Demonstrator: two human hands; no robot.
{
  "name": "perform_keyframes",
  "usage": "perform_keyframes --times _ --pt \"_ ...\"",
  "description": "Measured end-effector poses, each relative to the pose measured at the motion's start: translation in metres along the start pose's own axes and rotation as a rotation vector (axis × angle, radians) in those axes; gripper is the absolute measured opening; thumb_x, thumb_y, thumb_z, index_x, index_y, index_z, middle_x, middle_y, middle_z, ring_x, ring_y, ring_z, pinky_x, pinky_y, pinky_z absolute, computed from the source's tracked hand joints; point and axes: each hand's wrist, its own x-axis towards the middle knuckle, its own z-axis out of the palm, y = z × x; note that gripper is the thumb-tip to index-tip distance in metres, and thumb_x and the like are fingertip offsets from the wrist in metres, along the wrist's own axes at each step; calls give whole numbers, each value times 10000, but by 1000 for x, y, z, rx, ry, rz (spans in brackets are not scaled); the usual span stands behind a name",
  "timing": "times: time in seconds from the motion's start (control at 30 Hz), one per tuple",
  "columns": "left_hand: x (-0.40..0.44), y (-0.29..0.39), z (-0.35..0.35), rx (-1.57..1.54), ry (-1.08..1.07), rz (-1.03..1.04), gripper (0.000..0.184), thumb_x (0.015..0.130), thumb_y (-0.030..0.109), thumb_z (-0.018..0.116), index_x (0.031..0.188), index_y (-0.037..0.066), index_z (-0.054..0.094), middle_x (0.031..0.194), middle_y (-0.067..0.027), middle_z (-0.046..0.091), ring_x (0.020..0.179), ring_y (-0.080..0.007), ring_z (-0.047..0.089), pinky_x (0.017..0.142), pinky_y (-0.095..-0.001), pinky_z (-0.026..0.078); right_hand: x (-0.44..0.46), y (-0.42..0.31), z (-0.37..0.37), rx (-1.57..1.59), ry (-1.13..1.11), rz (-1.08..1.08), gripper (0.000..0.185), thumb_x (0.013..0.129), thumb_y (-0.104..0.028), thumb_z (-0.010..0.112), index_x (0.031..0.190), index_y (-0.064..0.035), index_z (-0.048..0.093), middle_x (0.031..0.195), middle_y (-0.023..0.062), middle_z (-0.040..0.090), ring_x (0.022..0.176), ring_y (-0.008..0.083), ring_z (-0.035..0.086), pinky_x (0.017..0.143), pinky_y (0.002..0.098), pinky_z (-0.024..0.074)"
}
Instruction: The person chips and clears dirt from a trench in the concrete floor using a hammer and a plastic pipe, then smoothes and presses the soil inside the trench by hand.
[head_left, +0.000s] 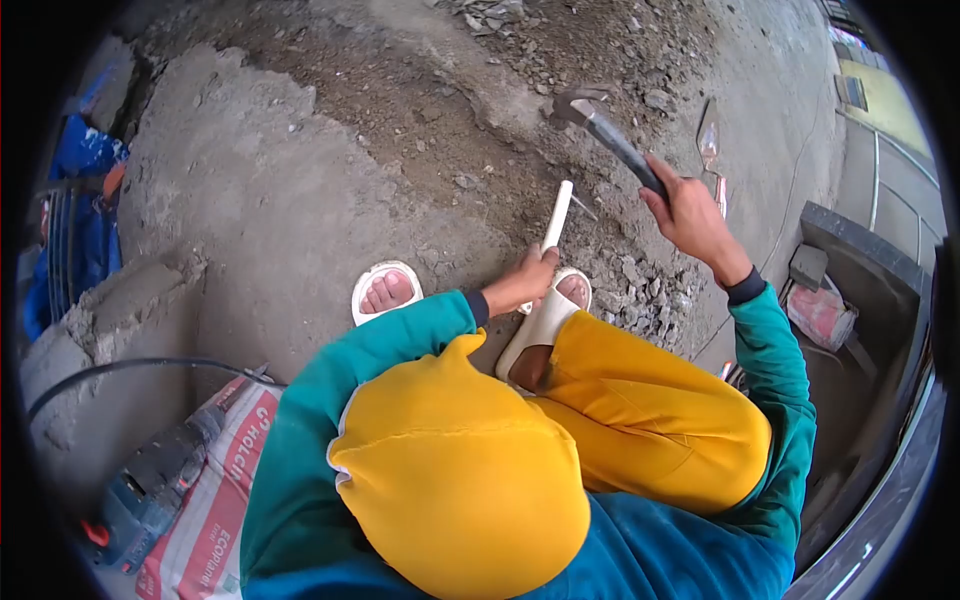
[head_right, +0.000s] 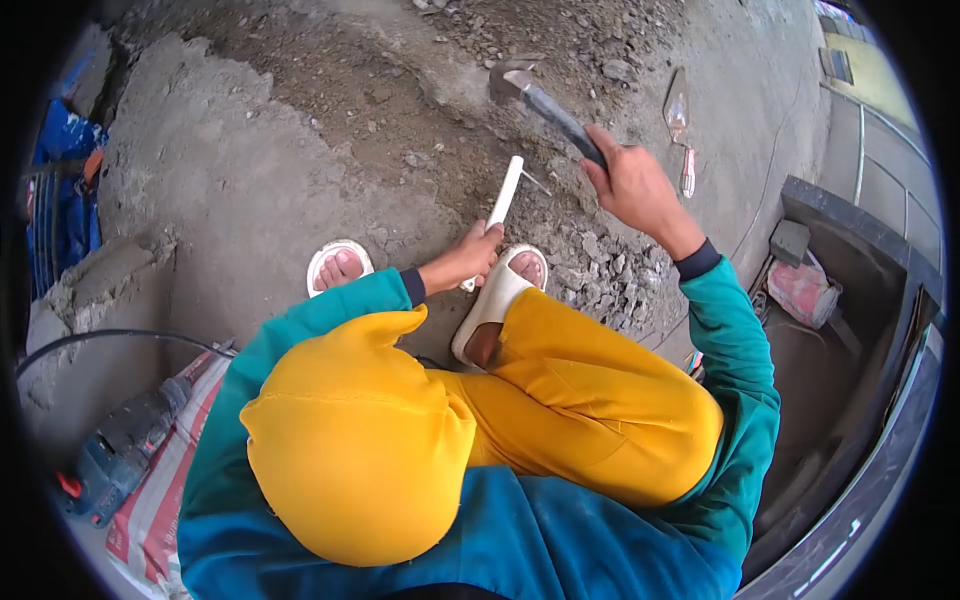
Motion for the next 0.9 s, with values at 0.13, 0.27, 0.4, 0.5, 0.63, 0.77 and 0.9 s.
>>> perform_keyframes --times 0.13,0.27,0.4,0.5,0.63,0.77,0.9 --pt "-9 23 -29 377 90 257 371 941 334 380 1029 -20 450 765 -215 549 728 -397 565 655 -431 455 -38 8 -21 55 108 135 363 824 -126 575 1148 4 476 710 258 567 673 435 565 596 491 438" --pt "-9 31 -71 432 24 361 306 943 271 387 1065 4 474 889 -222 560 814 -374 558 739 -420 436 -88 15 -37 53 182 163 270 800 -119 586 1031 -21 488 761 217 566 687 419 574 592 472 463" --pt "-21 80 -83 641 -8 318 306 936 314 393 998 26 477 650 -86 513 575 -199 532 536 -349 412 -125 -3 -58 60 -4 349 344 851 -208 538 1146 -60 440 869 198 586 722 410 581 613 492 462" --pt "-32 113 -85 723 -19 453 294 943 321 380 976 45 474 616 -24 472 514 -131 486 475 -311 385 -150 -15 -63 -15 21 317 357 861 -221 533 1175 -86 429 855 174 593 700 403 583 588 497 461" --pt "-23 171 -61 812 -69 434 333 931 329 395 988 11 476 628 -85 526 591 -209 550 563 -367 424 -174 13 -81 -38 -22 376 361 863 -231 535 1180 -90 436 843 173 595 696 397 585 585 493 462" --pt "-33 196 -40 859 -112 279 329 932 332 393 1001 17 459 652 -66 516 582 -182 526 547 -348 413 -194 39 -60 46 130 391 347 858 -230 550 1152 -65 468 825 186 596 705 401 581 602 484 466" --pt "-66 213 -28 1110 -8 290 321 934 318 402 948 10 490 705 -120 519 660 -247 541 624 -378 424 -192 81 -22 269 352 263 346 844 -161 574 1141 -15 473 840 207 594 718 413 571 615 462 457"
